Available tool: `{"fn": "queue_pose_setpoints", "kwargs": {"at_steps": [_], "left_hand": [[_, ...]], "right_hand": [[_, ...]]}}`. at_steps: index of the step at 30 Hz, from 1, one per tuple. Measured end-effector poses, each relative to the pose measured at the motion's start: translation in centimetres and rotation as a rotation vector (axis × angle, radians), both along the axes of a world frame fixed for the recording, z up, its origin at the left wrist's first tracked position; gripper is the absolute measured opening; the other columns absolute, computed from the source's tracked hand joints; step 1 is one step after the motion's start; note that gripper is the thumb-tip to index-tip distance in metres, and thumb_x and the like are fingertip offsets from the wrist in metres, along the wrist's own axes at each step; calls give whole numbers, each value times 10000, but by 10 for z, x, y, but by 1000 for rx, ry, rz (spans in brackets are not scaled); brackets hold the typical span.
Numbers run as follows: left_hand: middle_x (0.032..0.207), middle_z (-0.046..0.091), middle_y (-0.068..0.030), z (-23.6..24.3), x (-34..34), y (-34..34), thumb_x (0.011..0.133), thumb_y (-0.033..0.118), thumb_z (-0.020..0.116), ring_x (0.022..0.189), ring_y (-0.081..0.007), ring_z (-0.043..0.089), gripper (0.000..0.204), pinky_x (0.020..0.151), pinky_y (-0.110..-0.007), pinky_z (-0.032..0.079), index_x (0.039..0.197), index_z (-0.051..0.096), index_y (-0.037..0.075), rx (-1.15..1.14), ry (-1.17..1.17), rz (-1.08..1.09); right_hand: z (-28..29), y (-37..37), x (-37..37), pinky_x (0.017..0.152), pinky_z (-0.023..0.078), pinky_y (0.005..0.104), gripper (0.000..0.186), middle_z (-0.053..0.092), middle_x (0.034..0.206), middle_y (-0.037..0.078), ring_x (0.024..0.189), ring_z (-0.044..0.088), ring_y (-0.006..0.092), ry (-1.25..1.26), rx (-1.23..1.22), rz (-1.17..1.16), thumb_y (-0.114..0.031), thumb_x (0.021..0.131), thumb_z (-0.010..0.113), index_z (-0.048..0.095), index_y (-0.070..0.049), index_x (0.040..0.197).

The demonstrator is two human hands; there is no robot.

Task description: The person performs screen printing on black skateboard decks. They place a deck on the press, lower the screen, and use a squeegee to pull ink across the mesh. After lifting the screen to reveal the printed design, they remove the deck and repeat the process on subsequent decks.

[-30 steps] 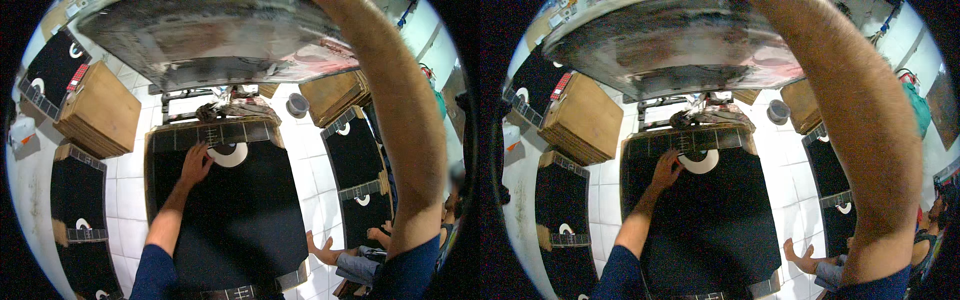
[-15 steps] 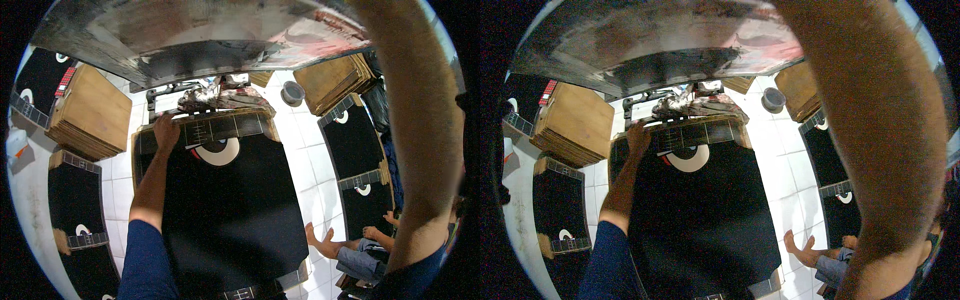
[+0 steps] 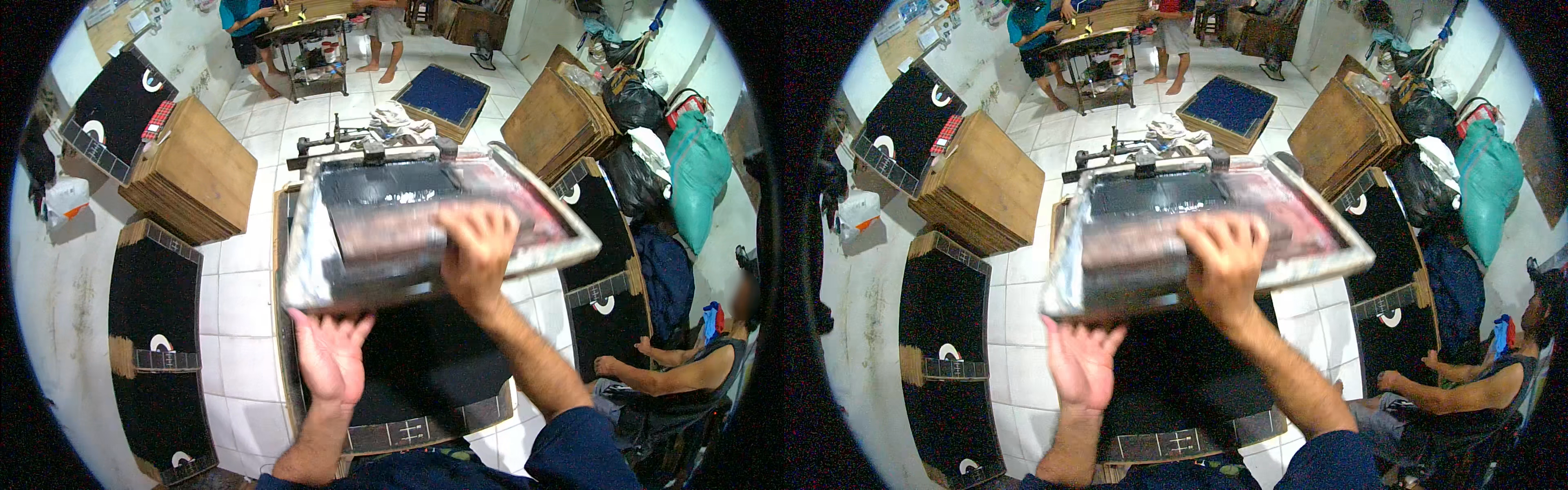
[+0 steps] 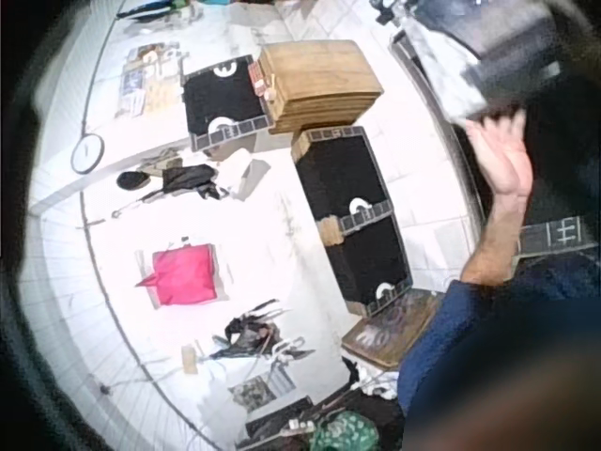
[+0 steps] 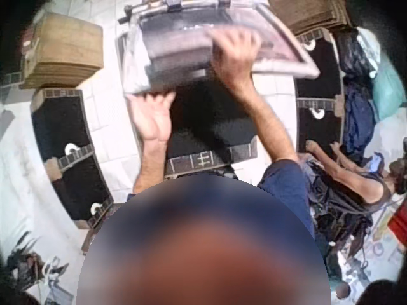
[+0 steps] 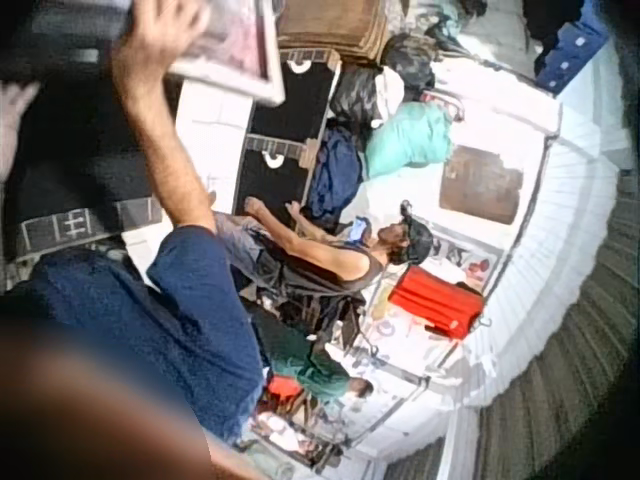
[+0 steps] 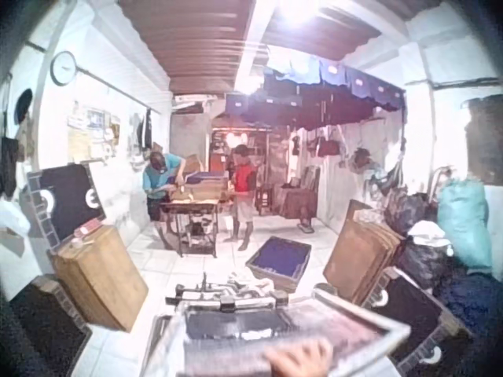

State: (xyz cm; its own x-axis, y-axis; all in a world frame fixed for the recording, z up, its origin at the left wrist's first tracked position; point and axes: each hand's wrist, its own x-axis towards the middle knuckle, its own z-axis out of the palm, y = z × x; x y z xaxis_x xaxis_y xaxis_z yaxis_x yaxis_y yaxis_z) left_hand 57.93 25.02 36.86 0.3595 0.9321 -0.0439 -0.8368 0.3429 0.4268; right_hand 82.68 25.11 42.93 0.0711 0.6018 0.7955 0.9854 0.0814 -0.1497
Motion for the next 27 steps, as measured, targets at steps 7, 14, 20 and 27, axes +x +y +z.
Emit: {"fn": "queue_pose_setpoints", "kwargs": {"at_steps": [7, 14, 20, 27], "left_hand": [[1246, 662, -268, -155, -23, -39, 1105, 610, 309, 1102, -391, 699, 725, 905, -499, 597, 1392, 452, -41, -512, 790, -165], [1465, 539, -249, -184, -68, -39, 777, 457, 907, 1363, -377, 514, 828, 1111, -526, 407, 1373, 568, -7, 650, 1964, 251], [1566, 437, -287, -219, -63, -17, 668, 605, 919, 1494, -425, 387, 1257, 1222, -604, 282, 1556, 351, -81, 956, 2015, 205], [1604, 401, -286, -227, -61, -26, 682, 599, 918, 1512, -442, 360, 1271, 1232, -603, 266, 1577, 315, -72, 842, 2074, 192]], "right_hand": [[-135, -2, -3, 1034, 370, 489, 553, 673, 1108, 4, 1099, 582, 257, 117, -367, -9, -53, 649, 818, 699, -182, 1173], [-185, 114, 33, 975, 395, 507, 336, 678, 1086, 35, 1100, 600, 286, 9, -526, 14, -152, 797, 821, 684, -174, 1102], [-191, 157, 41, 943, 444, 521, 355, 743, 1037, 71, 1049, 692, 291, -41, -872, -21, -258, 762, 878, 693, -160, 1049], [-197, 142, 35, 893, 464, 468, 367, 740, 1026, 38, 1036, 696, 279, -87, -845, -77, -283, 761, 880, 705, -155, 1058]]}}
